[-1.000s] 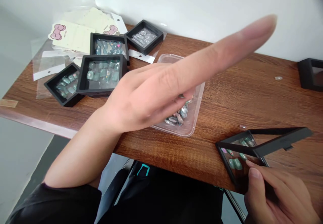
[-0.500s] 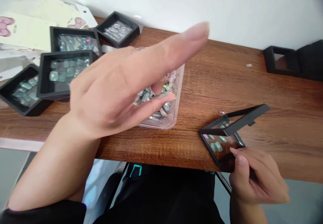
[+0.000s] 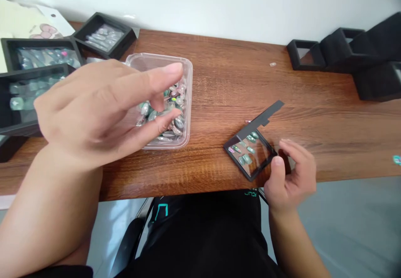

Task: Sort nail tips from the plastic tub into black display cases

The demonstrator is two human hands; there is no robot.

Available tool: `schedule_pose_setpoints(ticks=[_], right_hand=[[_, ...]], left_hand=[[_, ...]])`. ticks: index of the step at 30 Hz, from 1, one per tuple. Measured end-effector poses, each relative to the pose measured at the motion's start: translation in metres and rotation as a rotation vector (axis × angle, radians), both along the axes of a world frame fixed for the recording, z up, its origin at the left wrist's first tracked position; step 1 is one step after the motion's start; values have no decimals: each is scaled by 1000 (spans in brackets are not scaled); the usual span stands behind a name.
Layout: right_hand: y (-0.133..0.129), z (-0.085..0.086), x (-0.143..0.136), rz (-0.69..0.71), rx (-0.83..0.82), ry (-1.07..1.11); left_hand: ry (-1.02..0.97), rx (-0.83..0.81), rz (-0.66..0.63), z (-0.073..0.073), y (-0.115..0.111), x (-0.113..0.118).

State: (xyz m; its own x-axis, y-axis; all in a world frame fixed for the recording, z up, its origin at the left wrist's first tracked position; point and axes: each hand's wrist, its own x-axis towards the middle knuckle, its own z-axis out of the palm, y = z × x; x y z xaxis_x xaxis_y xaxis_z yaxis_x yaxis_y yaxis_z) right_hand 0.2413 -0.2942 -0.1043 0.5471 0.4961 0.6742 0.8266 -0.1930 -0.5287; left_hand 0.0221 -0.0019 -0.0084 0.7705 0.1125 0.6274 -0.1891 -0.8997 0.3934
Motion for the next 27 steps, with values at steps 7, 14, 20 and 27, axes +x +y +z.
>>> schedule_pose_setpoints(ticks=[7,14,20,27], right_hand=[[-3,-5,-2,-34,-24,52],[-9,-14,-11,38,-61,-31],[-29,-17,-29,233,15,23],[-48,20,-28,694,89,243]], left_hand=[[-6,10,-6,7,-72,37],[9,20,2,14,-107,28],[25,225,-44,27,-115,12],[-103,206,-223,12,-148,30]])
